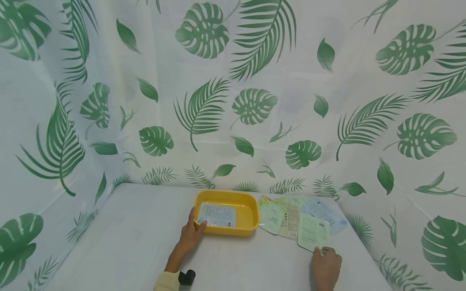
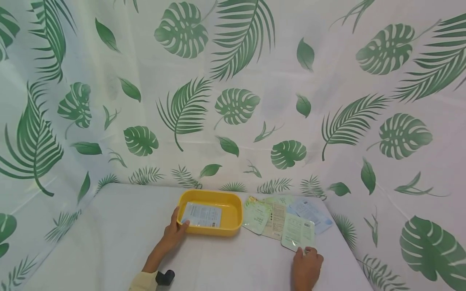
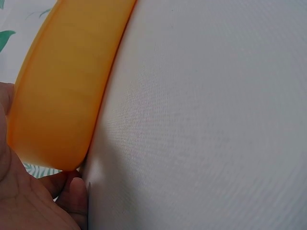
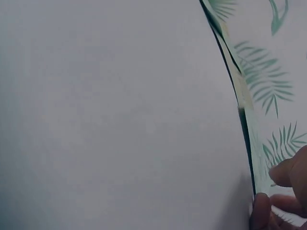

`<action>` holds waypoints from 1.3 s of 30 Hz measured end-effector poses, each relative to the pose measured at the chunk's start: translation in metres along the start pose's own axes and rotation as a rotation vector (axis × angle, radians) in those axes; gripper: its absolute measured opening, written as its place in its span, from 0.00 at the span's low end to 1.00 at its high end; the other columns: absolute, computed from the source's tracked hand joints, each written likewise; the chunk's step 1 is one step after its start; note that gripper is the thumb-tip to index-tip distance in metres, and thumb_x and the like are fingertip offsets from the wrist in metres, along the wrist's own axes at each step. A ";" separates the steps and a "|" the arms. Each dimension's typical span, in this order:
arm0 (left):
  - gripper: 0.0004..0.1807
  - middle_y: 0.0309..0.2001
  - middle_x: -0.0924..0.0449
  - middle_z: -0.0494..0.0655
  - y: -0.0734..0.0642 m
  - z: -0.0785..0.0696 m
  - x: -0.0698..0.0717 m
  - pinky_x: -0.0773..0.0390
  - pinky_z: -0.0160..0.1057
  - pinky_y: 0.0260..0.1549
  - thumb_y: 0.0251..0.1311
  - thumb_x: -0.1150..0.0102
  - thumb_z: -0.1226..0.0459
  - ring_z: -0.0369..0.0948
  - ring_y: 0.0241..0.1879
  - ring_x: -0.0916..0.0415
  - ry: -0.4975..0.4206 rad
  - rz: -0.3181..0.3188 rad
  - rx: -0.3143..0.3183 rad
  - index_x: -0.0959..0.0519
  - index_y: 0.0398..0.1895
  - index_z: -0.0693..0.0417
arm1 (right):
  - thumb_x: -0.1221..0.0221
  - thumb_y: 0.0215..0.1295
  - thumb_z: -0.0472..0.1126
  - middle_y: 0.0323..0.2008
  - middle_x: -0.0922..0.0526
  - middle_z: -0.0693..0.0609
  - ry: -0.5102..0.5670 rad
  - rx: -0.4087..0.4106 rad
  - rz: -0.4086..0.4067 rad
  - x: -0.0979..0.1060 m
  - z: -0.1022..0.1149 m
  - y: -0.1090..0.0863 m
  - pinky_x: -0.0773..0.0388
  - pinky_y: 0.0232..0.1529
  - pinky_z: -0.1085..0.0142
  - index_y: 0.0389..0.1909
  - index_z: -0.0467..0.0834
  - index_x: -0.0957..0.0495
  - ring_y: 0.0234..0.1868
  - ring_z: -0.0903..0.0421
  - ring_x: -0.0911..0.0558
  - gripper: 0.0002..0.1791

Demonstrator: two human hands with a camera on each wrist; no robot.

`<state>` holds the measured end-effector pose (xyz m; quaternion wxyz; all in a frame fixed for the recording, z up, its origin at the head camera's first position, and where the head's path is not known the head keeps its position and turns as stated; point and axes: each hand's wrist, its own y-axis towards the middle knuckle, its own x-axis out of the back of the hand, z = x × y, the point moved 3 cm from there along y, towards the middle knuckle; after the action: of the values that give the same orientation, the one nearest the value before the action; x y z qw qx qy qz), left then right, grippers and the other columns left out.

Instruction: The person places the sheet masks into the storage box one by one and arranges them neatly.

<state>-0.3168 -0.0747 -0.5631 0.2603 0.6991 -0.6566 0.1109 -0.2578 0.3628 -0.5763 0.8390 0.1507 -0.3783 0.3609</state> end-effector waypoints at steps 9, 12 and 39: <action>0.40 0.66 0.37 0.75 0.002 0.002 -0.001 0.34 0.63 0.59 0.70 0.50 0.52 0.68 0.62 0.33 -0.011 0.056 0.071 0.55 0.76 0.59 | 0.42 0.65 0.41 0.40 0.37 0.24 -0.102 0.037 0.028 0.012 -0.007 0.019 0.29 0.39 0.47 0.48 0.13 0.38 0.42 0.33 0.32 0.31; 0.41 0.67 0.38 0.74 0.002 0.002 -0.002 0.34 0.63 0.59 0.70 0.50 0.52 0.67 0.63 0.34 -0.020 0.061 0.089 0.56 0.76 0.58 | 0.41 0.65 0.42 0.41 0.38 0.23 -0.104 0.005 0.053 0.013 -0.009 0.023 0.28 0.39 0.47 0.49 0.12 0.41 0.41 0.32 0.32 0.34; 0.41 0.68 0.38 0.72 0.004 0.004 -0.002 0.35 0.62 0.62 0.70 0.51 0.50 0.65 0.64 0.34 -0.012 0.065 0.094 0.56 0.76 0.57 | 0.49 0.70 0.39 0.40 0.23 0.28 -0.028 -0.062 0.060 0.013 -0.017 0.029 0.28 0.45 0.46 0.48 0.22 0.31 0.43 0.34 0.24 0.20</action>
<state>-0.3214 -0.0751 -0.5662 0.2193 0.6896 -0.6746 0.1458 -0.2635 0.3979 -0.5783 0.8266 0.1183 -0.4053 0.3720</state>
